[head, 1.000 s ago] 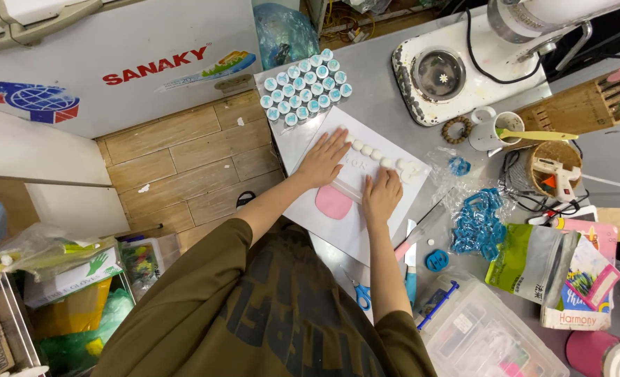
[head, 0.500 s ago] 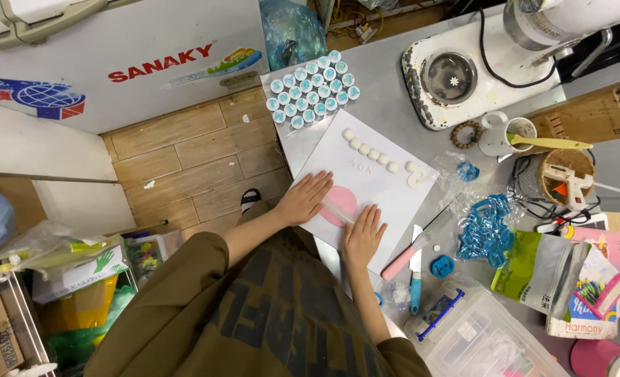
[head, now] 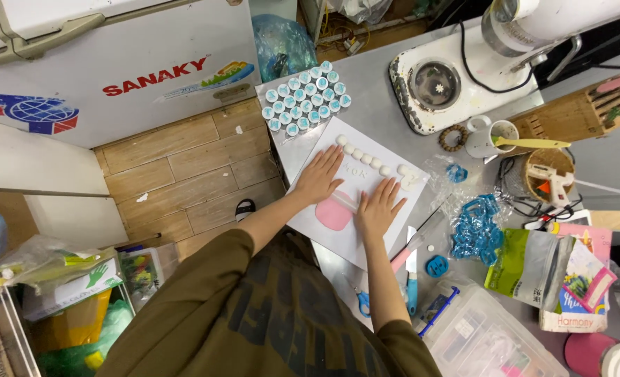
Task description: Rolling and shaping pink fondant on a white board in a bakery setting.
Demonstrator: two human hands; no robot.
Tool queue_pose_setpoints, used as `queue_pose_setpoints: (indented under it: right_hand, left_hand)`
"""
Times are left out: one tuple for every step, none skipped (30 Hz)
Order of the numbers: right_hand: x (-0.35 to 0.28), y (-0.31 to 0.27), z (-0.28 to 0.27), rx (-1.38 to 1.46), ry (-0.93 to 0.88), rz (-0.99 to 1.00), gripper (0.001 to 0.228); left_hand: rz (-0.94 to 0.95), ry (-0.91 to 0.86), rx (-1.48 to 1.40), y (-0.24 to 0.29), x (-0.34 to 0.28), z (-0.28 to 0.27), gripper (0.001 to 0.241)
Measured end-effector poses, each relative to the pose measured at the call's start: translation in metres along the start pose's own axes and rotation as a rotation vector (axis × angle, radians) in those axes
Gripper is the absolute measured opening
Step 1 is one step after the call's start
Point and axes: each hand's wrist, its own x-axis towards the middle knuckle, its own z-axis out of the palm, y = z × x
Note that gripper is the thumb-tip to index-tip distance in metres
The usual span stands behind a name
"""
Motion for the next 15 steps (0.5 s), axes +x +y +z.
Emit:
queue_pose_setpoints:
  right_hand:
    - [0.008,0.001,-0.001,-0.002,0.005,-0.005,0.074]
    - [0.016,0.002,-0.002,0.006,0.031,0.009,0.075]
    - [0.024,0.003,-0.003,0.015,0.056,0.024,0.077]
    - [0.023,0.002,-0.004,0.014,0.059,0.021,0.077]
    - [0.022,0.002,-0.005,0.017,0.060,0.031,0.078]
    - [0.020,0.001,-0.006,0.021,0.057,0.040,0.079]
    - [0.010,0.000,-0.004,0.021,0.057,0.038,0.079]
    - [-0.002,-0.002,-0.002,0.019,0.044,0.017,0.077]
    - [-0.014,-0.004,0.000,0.016,0.031,-0.004,0.075]
    - [-0.035,-0.003,0.002,0.015,0.023,-0.007,0.075]
    - [-0.056,-0.002,0.004,0.019,-0.023,-0.039,0.074]
    - [-0.071,-0.001,0.006,0.022,-0.058,-0.072,0.073]
    - [-0.076,-0.006,0.002,0.020,-0.056,-0.077,0.073]
    - [-0.089,-0.011,-0.002,0.037,-0.066,-0.102,0.071]
    - [-0.102,-0.015,-0.007,0.053,-0.075,-0.127,0.070]
  left_hand:
    - [0.000,0.008,0.001,0.001,0.009,-0.001,0.075]
    - [-0.009,0.006,0.029,0.000,0.018,-0.003,0.075]
    - [-0.017,0.005,0.057,0.000,0.027,-0.004,0.075]
    - [-0.017,0.009,0.057,0.001,0.026,-0.005,0.075]
    - [-0.008,0.015,0.057,0.002,0.025,-0.007,0.076]
    - [-0.001,0.017,0.057,0.003,0.023,-0.008,0.076]
    - [-0.003,0.018,0.058,0.002,0.012,-0.008,0.076]
    - [0.013,0.012,0.052,0.002,0.000,-0.009,0.076]
    - [0.028,0.005,0.046,0.002,-0.012,-0.010,0.075]
    - [0.020,0.002,0.043,0.006,-0.033,-0.014,0.075]
    - [0.037,-0.019,0.024,0.012,-0.054,-0.018,0.074]
    - [0.058,-0.031,0.009,0.014,-0.070,-0.023,0.073]
    - [0.056,-0.026,0.010,0.014,-0.075,-0.032,0.073]
    - [0.075,-0.042,-0.012,0.016,-0.087,-0.040,0.074]
    - [0.093,-0.058,-0.034,0.019,-0.099,-0.048,0.074]
